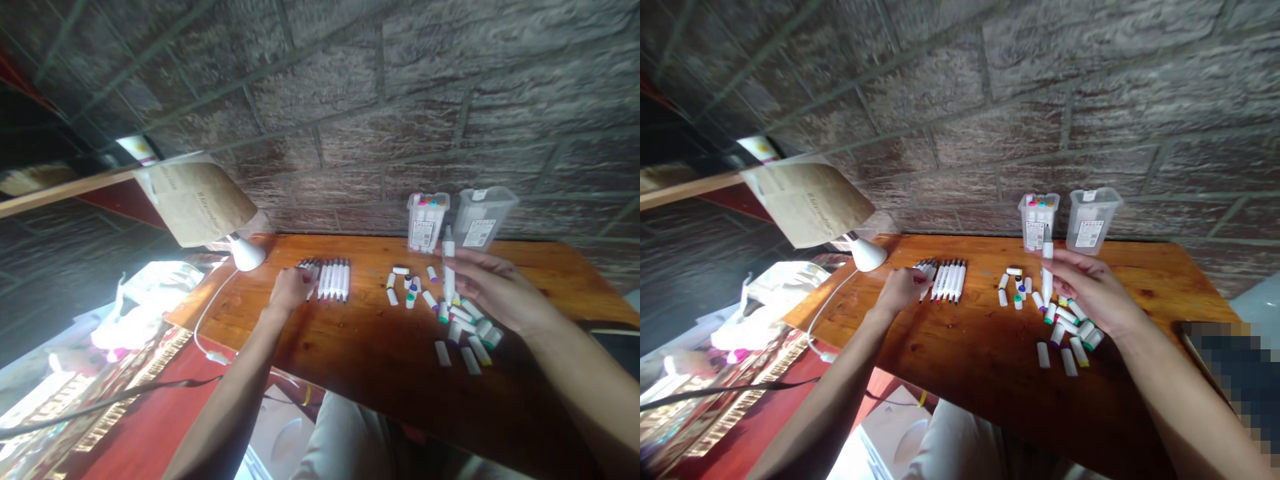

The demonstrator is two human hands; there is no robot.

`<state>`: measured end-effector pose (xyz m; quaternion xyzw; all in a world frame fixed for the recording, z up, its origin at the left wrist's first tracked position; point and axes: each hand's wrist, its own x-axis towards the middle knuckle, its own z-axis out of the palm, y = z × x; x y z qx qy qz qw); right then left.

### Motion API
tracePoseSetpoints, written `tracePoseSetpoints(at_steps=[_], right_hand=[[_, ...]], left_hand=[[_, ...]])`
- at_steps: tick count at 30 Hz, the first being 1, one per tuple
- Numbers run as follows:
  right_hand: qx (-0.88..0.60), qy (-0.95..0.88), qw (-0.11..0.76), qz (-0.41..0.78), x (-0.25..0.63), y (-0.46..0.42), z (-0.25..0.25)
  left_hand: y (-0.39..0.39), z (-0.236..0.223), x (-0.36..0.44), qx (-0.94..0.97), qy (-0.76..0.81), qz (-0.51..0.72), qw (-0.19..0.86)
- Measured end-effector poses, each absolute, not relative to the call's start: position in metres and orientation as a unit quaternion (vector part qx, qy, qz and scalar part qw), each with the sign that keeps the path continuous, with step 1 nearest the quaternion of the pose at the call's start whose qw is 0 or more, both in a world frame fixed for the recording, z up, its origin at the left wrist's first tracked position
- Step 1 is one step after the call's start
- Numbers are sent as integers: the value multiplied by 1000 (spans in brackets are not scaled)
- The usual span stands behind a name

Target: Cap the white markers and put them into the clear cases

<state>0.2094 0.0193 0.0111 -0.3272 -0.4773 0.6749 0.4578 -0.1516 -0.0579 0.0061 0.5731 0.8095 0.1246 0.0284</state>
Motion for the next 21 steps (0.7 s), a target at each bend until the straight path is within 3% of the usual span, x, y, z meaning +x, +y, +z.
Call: tracePoseSetpoints(at_steps=[8,15,21], right_hand=[[-336,-478,459,669,210,18,15],[-354,-470,451,671,208,18,10],[-342,-478,449,673,210,20,10]], left_hand=[[-70,15,-180,564,808,173,-8],[-55,17,-177,605,795,32,36],[-40,24,-161,590,804,-3,74]])
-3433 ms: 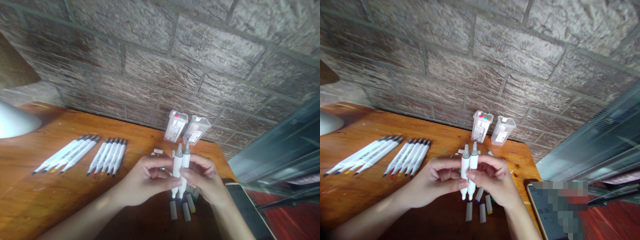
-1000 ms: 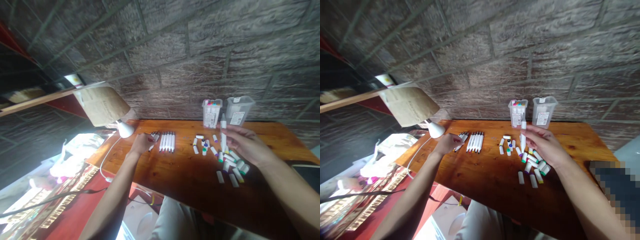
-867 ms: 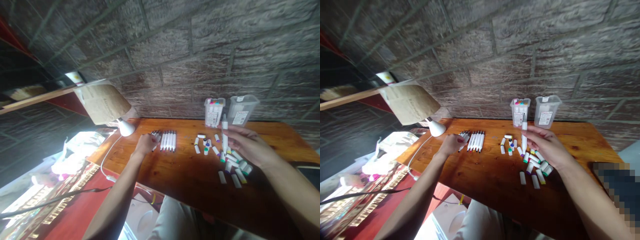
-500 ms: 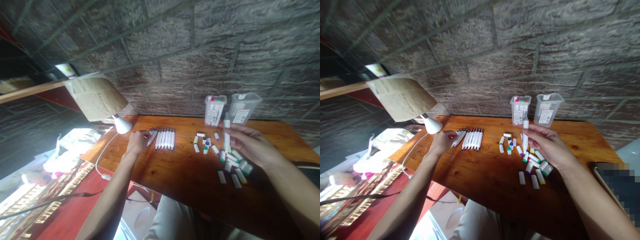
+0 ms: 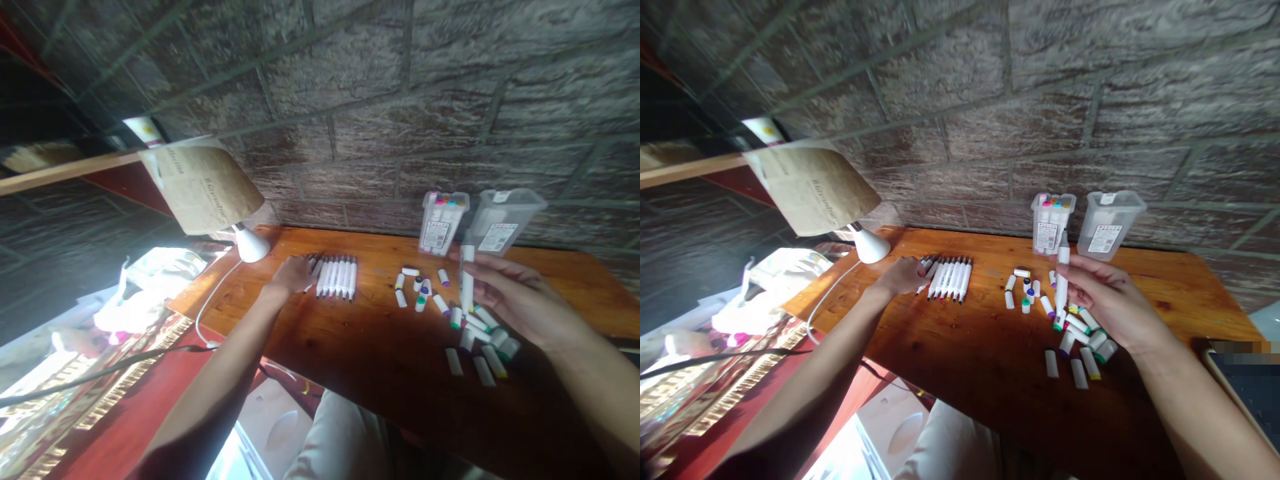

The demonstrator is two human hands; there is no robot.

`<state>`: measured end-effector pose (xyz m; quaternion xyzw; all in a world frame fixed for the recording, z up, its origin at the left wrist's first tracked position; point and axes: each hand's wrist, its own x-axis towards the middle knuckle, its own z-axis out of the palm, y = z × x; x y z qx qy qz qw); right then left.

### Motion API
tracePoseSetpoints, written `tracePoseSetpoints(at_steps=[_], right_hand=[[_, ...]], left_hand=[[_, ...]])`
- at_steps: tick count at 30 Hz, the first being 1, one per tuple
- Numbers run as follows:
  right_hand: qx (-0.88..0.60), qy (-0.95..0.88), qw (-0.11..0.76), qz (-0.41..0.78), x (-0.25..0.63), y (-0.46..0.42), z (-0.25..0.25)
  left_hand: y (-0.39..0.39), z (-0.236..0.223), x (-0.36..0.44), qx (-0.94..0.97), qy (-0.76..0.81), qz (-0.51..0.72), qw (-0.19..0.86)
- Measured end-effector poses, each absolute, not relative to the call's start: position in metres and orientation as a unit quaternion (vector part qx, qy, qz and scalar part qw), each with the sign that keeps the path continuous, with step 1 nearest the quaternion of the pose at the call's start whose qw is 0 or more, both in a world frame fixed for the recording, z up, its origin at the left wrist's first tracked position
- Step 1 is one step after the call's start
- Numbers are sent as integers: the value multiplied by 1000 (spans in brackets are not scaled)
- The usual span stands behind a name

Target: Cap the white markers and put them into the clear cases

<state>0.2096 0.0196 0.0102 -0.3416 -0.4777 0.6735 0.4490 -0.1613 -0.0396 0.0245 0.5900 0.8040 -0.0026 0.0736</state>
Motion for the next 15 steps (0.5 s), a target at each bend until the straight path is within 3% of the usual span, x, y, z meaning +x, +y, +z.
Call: tracePoseSetpoints(at_steps=[4,10,12,15], right_hand=[[-341,-481,439,678,210,18,12],[-328,-502,422,680,205,14,9],[-320,-512,427,673,203,11,8],[-333,-524,436,651,199,7,10]], left_hand=[[-50,38,-160,591,793,65,130],[-58,45,-122,456,561,462,514],[-52,44,-97,394,471,504,607],[-39,42,-61,337,382,472,720]])
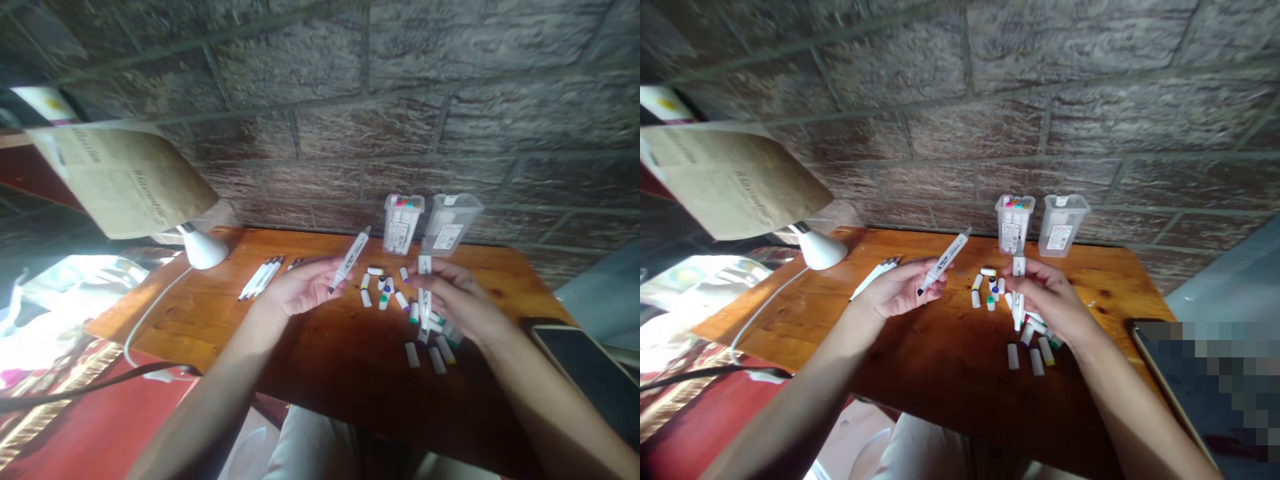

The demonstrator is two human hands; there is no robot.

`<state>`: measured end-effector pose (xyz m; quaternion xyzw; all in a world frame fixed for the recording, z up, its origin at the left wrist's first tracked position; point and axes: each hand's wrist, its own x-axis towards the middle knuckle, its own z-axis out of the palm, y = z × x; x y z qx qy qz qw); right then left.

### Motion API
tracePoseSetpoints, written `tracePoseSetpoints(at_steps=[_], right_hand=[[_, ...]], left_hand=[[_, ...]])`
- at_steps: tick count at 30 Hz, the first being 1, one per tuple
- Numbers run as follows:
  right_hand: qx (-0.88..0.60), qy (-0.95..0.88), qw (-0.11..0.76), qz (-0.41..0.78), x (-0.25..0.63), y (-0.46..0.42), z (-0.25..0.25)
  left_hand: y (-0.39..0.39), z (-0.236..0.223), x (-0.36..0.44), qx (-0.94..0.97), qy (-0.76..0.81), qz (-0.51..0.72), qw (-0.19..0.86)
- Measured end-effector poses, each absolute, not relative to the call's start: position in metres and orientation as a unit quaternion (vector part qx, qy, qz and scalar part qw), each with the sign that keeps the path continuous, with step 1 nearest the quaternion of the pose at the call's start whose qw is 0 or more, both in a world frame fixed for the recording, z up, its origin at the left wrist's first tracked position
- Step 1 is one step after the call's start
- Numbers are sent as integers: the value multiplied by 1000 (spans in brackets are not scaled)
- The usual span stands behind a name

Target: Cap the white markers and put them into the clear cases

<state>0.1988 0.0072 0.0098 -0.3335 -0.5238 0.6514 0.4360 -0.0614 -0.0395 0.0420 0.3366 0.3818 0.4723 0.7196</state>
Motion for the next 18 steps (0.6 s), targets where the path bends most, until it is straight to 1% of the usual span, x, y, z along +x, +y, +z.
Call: tracePoseSetpoints(at_steps=[3,8,14,18], right_hand=[[-326,-542,460,624,196,6,13],[-297,-578,505,568,199,4,22],[-342,-536,500,588,196,2,24],[-349,-515,473,624,191,2,21]], left_hand=[[-25,38,-35,320,350,422,773],[-8,29,-18,360,316,386,788],[-9,14,-21,391,313,429,752],[-14,10,-19,418,303,439,735]])
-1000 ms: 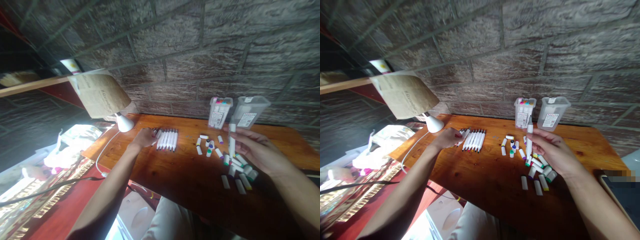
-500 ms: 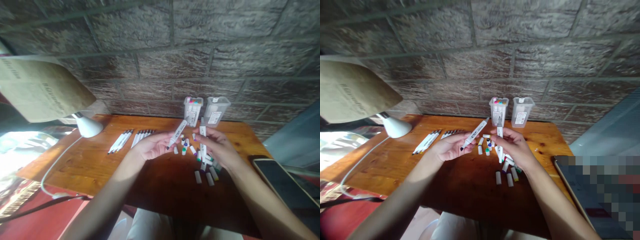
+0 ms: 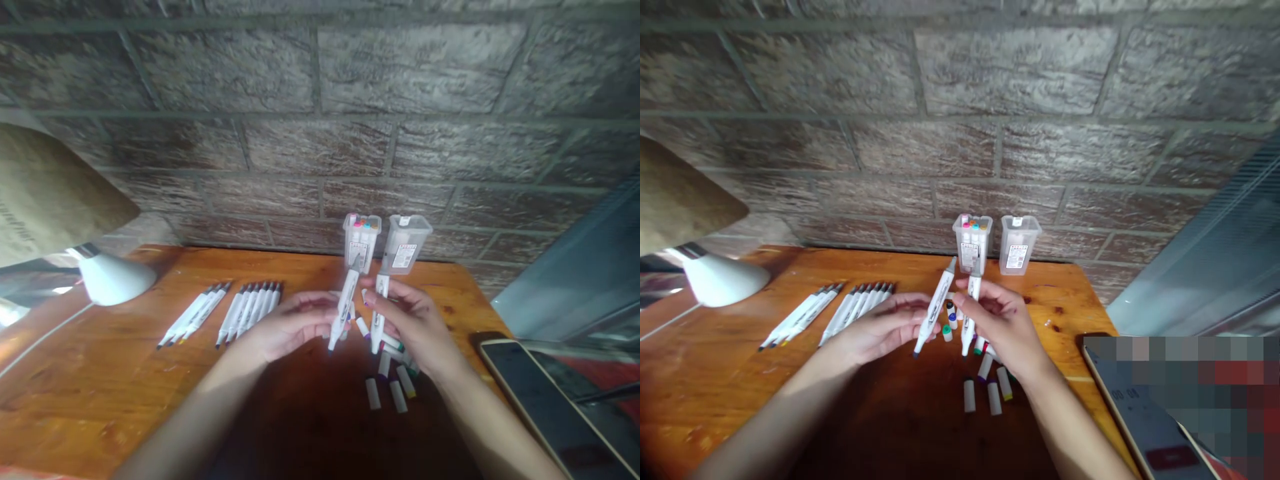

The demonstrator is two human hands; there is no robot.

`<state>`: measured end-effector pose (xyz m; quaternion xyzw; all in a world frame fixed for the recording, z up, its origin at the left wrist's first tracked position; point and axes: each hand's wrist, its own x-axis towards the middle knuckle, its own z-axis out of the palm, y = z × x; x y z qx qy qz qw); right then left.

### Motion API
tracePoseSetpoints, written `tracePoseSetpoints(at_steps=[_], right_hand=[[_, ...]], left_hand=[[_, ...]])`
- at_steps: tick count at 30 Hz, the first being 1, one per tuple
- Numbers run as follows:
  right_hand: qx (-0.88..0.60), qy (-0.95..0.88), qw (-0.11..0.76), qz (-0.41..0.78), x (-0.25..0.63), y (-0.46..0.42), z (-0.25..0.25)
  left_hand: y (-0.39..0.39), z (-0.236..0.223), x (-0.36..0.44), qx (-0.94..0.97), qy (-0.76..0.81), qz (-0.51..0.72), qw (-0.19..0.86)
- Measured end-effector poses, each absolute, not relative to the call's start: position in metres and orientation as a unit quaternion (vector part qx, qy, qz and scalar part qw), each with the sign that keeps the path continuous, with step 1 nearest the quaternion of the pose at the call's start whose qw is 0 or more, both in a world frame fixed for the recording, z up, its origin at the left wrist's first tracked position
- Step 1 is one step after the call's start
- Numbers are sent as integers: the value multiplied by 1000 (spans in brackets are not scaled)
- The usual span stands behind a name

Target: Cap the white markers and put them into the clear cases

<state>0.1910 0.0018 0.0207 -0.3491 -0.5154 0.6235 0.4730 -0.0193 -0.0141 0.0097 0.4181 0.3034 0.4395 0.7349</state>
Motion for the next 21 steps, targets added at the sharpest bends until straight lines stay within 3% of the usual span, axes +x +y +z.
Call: tracePoseSetpoints(at_steps=[9,21], right_hand=[[-270,-580,413,648,192,-7,24],[-307,-615,425,589,193,-14,27]], left_hand=[[-26,16,-8,522,313,428,668],[-33,21,-1,563,327,447,613]])
